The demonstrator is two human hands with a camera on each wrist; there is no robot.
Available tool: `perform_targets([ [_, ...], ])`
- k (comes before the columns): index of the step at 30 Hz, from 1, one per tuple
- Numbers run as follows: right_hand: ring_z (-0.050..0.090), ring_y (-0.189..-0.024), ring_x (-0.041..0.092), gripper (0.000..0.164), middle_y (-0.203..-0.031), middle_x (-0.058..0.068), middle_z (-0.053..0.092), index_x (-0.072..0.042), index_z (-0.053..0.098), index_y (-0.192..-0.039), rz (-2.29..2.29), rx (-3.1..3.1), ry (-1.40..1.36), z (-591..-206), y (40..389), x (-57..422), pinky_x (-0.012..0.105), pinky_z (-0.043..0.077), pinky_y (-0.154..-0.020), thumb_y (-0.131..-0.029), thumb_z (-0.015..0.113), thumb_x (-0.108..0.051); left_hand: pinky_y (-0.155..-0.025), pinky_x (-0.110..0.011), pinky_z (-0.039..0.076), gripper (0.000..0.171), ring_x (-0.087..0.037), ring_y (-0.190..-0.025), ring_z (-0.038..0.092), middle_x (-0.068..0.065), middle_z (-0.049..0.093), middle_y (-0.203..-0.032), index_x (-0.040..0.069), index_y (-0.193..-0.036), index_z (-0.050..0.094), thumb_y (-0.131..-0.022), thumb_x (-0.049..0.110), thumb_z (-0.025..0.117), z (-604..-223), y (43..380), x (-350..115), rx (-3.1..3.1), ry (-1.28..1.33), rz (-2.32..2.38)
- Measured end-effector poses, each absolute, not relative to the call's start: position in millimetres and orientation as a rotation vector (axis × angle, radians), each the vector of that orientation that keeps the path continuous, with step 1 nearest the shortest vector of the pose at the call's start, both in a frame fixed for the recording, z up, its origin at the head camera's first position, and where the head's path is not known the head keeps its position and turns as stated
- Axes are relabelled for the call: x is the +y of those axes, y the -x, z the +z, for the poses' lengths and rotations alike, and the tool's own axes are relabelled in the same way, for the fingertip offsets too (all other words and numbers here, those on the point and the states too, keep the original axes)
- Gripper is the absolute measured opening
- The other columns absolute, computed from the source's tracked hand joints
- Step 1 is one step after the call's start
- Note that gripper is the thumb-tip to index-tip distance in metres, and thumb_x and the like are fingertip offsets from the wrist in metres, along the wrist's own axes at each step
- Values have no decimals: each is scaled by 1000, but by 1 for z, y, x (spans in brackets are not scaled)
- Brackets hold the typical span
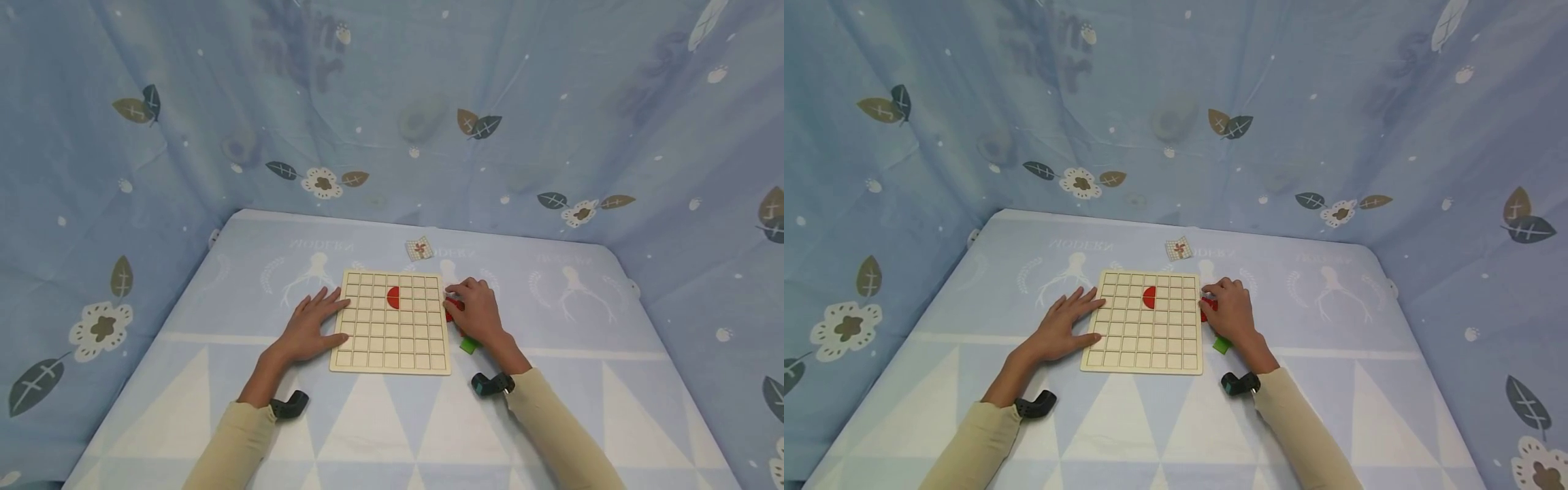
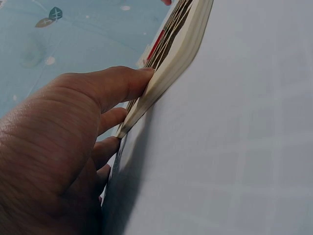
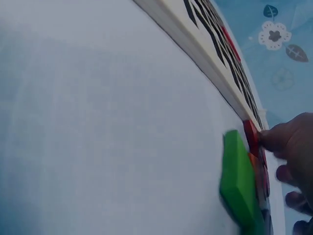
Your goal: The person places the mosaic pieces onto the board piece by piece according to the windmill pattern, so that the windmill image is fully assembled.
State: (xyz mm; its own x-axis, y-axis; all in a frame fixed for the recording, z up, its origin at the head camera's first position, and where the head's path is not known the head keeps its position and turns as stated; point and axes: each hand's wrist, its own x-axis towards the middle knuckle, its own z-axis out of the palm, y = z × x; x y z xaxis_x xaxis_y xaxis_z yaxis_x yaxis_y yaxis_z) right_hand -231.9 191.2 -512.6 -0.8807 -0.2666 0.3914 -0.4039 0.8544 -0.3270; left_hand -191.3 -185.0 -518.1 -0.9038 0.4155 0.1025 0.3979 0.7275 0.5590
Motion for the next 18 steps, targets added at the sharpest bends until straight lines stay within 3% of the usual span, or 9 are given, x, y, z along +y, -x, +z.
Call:
perform_targets([
  [7,53,-80,26,22,-92,8,66,-6,77,-99,572,-2878,-384,-504,231,197,41,45,-71,-87,77,-25,-116,-54,5,73,-32,-148,13,-9,28,-159,13,-147,48,-84,38,74,-517,191,-186,2897,-676,923],
  [12,53,-75,21,14,-83,3,64,-8,72,-91,831,-2894,-328,-497,232,194,36,45,-65,-85,79,-17,-116,-54,5,73,-32,-148,13,-9,29,-159,14,-147,48,-84,39,74,-518,192,-187,2898,-676,925],
  [18,60,-72,16,16,-85,2,68,-5,73,-99,1087,-2833,-325,-493,234,189,31,51,-64,-86,77,-13,-116,-53,5,73,-31,-148,13,-8,28,-159,14,-147,48,-84,40,73,-518,192,-185,2891,-675,931],
])
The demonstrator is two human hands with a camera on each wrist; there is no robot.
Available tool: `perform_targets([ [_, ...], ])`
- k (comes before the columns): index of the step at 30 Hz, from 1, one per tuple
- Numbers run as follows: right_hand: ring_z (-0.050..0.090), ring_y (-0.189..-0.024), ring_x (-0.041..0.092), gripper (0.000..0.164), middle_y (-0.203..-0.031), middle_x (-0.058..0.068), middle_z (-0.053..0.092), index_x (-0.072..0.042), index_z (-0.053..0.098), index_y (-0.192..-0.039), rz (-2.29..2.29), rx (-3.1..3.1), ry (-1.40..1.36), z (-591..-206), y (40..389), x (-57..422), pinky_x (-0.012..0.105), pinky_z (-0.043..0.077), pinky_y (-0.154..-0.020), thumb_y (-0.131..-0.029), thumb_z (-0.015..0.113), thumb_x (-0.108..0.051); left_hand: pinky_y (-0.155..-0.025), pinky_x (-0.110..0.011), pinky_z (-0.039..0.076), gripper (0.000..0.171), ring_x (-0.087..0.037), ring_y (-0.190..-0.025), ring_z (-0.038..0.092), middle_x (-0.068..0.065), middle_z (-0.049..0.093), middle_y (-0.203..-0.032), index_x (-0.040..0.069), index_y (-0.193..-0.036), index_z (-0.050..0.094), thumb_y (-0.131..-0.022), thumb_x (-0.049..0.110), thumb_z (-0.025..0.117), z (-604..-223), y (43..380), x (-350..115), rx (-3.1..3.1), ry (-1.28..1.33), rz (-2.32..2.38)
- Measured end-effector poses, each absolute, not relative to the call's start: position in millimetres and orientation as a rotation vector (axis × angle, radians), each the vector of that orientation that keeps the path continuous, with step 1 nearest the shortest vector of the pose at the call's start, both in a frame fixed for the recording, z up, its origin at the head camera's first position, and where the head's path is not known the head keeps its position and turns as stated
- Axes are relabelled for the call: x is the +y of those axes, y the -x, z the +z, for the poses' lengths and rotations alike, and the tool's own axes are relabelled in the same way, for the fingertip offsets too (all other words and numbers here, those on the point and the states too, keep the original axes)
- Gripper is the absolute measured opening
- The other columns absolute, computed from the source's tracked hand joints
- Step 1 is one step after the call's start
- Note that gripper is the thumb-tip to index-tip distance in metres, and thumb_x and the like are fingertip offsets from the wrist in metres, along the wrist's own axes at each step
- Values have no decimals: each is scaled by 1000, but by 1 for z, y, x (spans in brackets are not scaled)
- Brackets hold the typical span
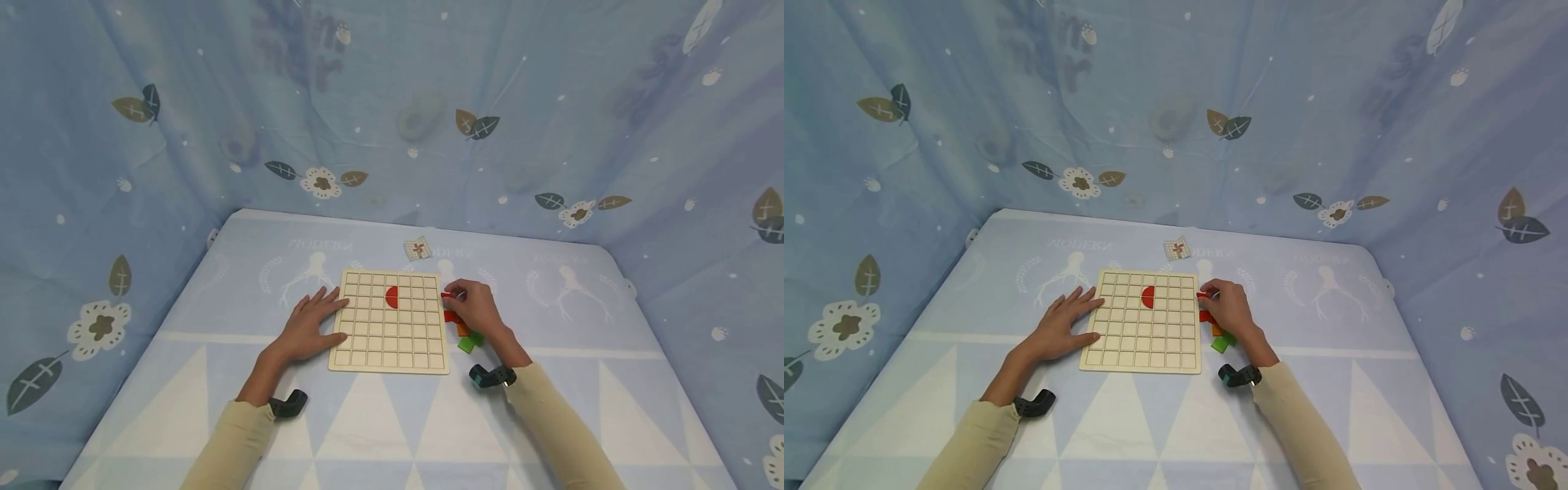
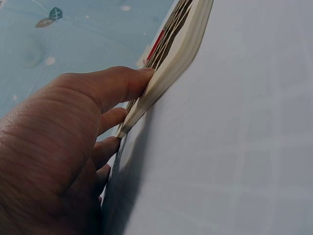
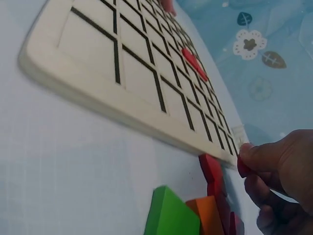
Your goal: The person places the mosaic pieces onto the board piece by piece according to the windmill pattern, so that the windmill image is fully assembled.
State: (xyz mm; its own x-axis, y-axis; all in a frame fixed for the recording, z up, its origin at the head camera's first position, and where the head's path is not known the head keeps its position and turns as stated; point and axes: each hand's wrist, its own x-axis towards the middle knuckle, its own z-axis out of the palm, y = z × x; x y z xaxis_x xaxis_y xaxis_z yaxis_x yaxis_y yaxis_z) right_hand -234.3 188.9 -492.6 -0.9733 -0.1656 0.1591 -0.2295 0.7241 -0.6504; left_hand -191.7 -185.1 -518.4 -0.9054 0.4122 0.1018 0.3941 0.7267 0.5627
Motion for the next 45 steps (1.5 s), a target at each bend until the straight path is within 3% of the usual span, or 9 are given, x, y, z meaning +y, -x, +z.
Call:
perform_targets([
  [14,69,-89,22,18,-104,7,68,-7,71,-107,1325,-2774,-400,-486,241,169,35,58,-77,-90,71,-5,-117,-53,5,73,-30,-148,12,-8,28,-159,14,-148,47,-85,40,73,-518,191,-184,2896,-676,916],
  [21,69,-86,23,25,-97,10,71,0,70,-110,1398,-2684,-473,-483,244,158,34,58,-77,-85,74,0,-117,-53,5,73,-30,-148,12,-8,28,-159,14,-148,47,-85,40,74,-516,190,-184,2899,-669,911],
  [30,66,-83,16,13,-100,3,70,-7,75,-101,1464,-2747,-440,-486,246,147,32,55,-74,-89,70,-4,-117,-53,5,72,-30,-148,12,-8,27,-159,15,-148,48,-85,40,73,-517,191,-185,2901,-672,915],
  [36,65,-89,18,14,-102,6,67,-5,76,-103,1409,-2799,-583,-487,249,141,34,54,-78,-92,67,-3,-117,-52,5,73,-30,-148,12,-7,28,-159,16,-148,48,-84,41,73,-519,191,-185,2902,-670,911],
  [45,65,-82,18,17,-96,7,69,0,73,-105,1188,-2768,-770,-495,251,124,32,54,-71,-90,68,1,-117,-52,5,72,-30,-148,13,-7,28,-159,16,-147,49,-84,42,73,-517,190,-184,2905,-653,908],
])
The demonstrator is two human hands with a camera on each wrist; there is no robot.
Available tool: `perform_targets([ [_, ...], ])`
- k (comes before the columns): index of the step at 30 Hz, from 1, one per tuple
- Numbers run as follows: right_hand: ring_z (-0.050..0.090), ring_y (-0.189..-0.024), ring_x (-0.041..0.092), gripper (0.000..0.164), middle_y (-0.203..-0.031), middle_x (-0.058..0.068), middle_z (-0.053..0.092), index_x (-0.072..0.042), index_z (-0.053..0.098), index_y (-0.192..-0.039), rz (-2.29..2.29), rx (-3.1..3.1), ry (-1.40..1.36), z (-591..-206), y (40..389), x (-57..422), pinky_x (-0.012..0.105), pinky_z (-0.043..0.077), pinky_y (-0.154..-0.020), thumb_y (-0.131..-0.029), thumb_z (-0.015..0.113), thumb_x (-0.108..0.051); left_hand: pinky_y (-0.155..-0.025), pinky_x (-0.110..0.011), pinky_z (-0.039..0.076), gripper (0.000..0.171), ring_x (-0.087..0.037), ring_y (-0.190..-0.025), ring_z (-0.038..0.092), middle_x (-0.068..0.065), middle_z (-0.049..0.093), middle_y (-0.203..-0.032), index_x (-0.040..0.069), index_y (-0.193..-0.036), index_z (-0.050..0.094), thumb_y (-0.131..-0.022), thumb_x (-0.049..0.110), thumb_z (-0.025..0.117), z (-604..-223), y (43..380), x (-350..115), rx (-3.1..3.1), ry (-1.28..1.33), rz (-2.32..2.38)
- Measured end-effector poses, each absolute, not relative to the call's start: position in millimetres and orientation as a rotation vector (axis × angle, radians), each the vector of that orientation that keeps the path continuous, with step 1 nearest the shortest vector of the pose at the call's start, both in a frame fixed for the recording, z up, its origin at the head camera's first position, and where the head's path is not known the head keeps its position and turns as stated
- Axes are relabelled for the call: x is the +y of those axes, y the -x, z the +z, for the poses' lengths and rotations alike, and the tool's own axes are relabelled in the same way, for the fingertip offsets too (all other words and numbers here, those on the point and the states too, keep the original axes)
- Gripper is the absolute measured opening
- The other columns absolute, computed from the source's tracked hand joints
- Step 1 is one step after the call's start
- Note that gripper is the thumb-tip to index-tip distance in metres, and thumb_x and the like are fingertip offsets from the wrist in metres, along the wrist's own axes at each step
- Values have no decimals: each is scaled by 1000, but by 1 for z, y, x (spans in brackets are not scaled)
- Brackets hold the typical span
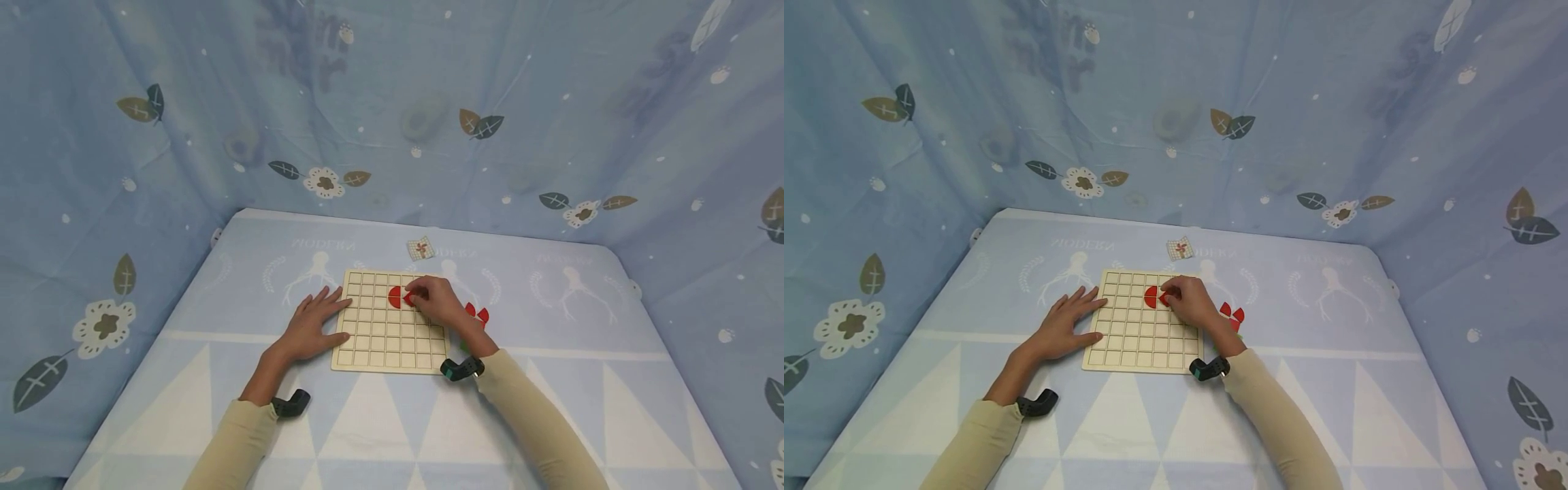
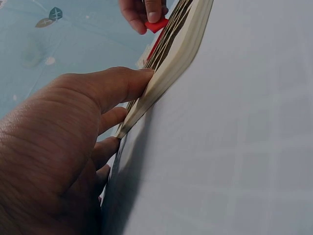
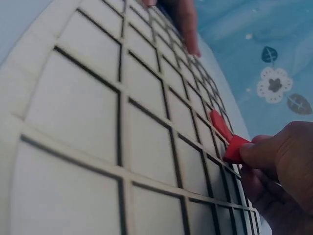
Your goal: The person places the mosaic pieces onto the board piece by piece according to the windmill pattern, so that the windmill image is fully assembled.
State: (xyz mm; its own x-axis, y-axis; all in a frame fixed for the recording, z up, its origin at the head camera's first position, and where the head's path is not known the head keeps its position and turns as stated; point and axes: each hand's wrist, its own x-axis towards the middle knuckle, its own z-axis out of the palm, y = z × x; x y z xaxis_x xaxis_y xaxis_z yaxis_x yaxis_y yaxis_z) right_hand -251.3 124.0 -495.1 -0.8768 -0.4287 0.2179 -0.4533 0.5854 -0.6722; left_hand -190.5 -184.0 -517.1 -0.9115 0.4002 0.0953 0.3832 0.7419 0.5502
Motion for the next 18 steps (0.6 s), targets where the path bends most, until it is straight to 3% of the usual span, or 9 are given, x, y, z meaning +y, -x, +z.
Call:
perform_targets([
  [6,66,-81,16,17,-95,7,71,-1,74,-106,1101,-2769,-756,-500,249,116,29,54,-70,-89,71,-3,-117,-52,5,72,-30,-148,13,-7,28,-159,16,-147,48,-84,42,72,-518,191,-183,2908,-661,894],
  [12,66,-86,18,13,-99,7,72,-3,76,-101,1128,-2750,-687,-500,248,118,34,54,-74,-91,68,-1,-117,-52,5,72,-31,-148,13,-7,28,-159,15,-147,48,-84,41,73,-517,191,-183,2911,-663,892],
  [18,64,-84,16,15,-97,6,71,-3,77,-99,1086,-2796,-719,-500,249,116,32,54,-73,-90,65,2,-117,-52,5,72,-31,-148,13,-8,28,-159,15,-147,48,-84,41,73,-517,191,-183,2915,-664,890],
])
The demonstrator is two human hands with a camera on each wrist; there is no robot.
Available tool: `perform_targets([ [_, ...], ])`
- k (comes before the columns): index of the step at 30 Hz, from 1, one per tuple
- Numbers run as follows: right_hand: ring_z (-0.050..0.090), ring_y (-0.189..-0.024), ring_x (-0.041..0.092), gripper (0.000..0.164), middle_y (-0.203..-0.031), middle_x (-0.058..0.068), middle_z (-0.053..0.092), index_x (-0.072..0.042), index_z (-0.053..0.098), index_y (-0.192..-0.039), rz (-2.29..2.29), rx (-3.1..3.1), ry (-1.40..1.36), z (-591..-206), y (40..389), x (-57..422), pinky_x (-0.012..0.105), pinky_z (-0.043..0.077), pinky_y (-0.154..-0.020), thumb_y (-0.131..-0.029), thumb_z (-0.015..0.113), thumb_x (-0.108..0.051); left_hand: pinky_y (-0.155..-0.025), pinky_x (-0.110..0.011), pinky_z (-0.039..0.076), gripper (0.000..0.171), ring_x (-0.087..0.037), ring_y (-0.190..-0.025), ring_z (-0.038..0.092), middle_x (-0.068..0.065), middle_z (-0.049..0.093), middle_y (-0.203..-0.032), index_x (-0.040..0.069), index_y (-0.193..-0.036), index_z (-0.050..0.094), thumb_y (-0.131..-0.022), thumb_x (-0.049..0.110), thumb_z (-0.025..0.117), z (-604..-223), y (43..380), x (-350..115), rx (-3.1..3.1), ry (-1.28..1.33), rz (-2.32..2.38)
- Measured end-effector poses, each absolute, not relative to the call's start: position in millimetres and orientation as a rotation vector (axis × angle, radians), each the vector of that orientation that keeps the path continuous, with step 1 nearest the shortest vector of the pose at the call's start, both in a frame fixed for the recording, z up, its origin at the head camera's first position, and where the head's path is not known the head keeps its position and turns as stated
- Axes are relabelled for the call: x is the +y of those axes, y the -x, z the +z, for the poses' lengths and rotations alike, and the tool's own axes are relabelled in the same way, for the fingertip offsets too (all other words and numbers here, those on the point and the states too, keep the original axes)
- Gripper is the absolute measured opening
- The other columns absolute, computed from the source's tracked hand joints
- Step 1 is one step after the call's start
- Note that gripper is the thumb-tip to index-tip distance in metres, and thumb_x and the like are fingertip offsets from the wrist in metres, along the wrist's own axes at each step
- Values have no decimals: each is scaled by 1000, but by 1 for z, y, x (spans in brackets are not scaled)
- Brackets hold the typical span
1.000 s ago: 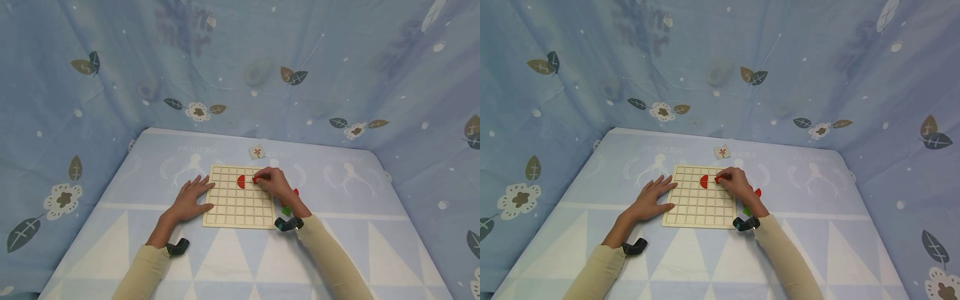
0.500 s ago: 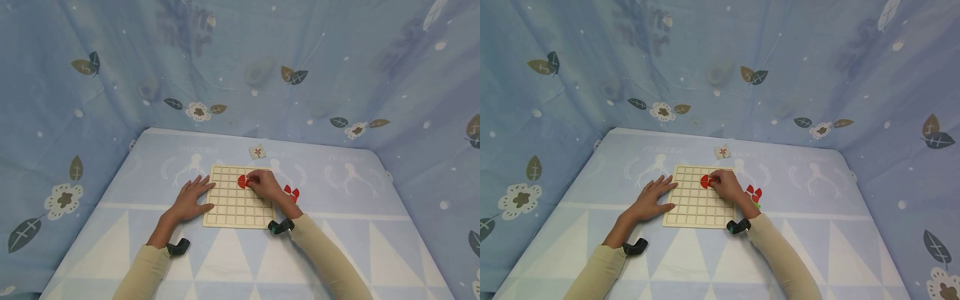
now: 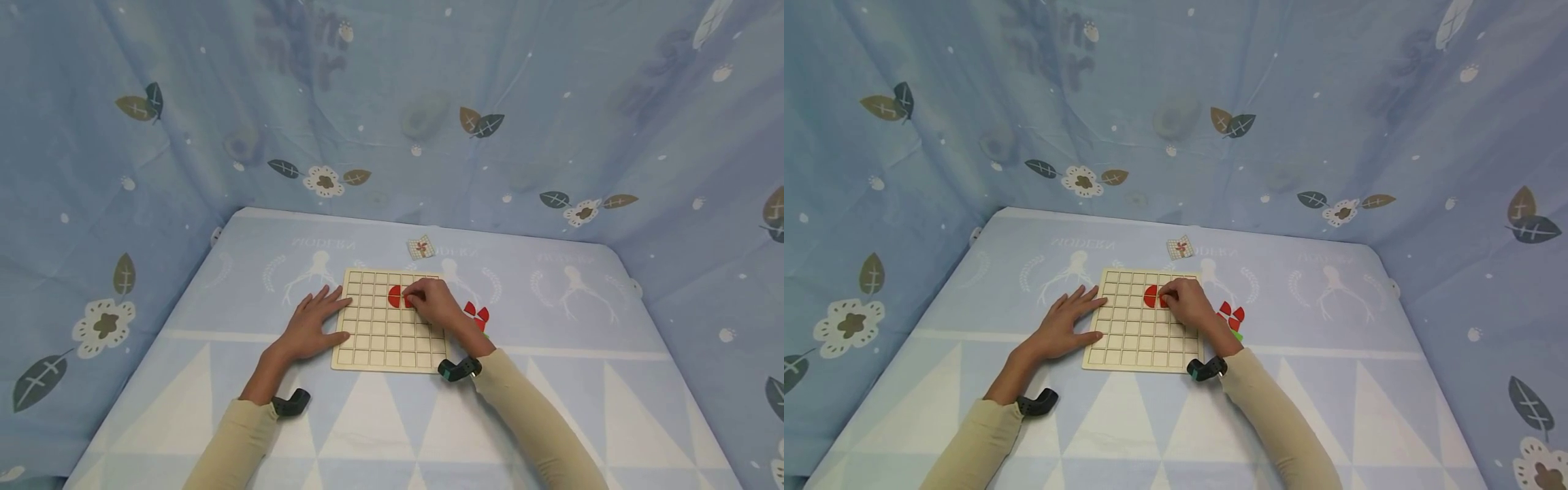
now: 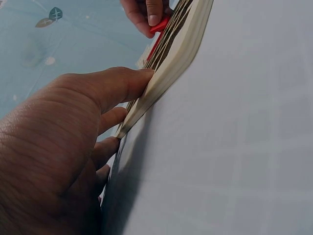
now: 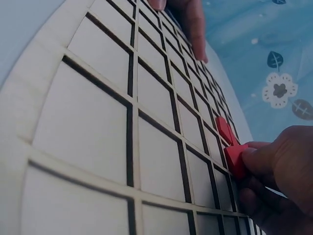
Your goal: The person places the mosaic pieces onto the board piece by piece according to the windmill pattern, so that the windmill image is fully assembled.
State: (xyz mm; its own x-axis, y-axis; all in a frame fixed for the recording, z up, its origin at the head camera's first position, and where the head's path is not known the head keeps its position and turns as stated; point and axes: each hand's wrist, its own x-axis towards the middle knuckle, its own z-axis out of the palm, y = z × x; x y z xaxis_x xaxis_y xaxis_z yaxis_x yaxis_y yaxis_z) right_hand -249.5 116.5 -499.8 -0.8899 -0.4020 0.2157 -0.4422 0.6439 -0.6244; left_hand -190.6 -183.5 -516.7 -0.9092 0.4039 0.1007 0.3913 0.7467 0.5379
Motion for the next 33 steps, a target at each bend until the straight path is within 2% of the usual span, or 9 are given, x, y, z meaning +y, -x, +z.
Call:
perform_targets([
  [6,64,-82,19,19,-92,6,69,-4,77,-101,922,-2813,-880,-493,248,113,33,54,-72,-91,63,4,-117,-53,6,72,-32,-148,14,-8,29,-159,15,-147,48,-84,40,73,-516,190,-184,2913,-668,896],
  [13,61,-84,23,18,-90,7,66,-4,78,-95,774,-2707,-1084,-494,250,113,35,52,-76,-90,64,6,-117,-52,5,72,-30,-148,13,-7,29,-159,15,-147,48,-84,40,73,-515,190,-184,2910,-659,914],
  [22,66,-87,21,13,-94,6,69,-5,76,-91,911,-2590,-1156,-503,253,119,34,55,-75,-85,71,6,-117,-52,5,72,-30,-148,13,-7,28,-159,15,-147,48,-84,40,73,-515,190,-184,2912,-655,900],
  [28,65,-89,20,17,-95,4,70,-4,75,-95,927,-2627,-1243,-497,257,121,33,54,-77,-86,69,8,-117,-52,5,72,-31,-148,13,-8,28,-159,15,-147,48,-85,40,73,-513,189,-184,2908,-659,902],
  [33,61,-91,21,20,-94,1,71,-8,77,-93,848,-2748,-1196,-489,259,122,36,50,-85,-87,67,7,-117,-52,5,72,-30,-148,12,-8,28,-159,16,-148,48,-85,41,73,-514,189,-184,2903,-661,908],
])
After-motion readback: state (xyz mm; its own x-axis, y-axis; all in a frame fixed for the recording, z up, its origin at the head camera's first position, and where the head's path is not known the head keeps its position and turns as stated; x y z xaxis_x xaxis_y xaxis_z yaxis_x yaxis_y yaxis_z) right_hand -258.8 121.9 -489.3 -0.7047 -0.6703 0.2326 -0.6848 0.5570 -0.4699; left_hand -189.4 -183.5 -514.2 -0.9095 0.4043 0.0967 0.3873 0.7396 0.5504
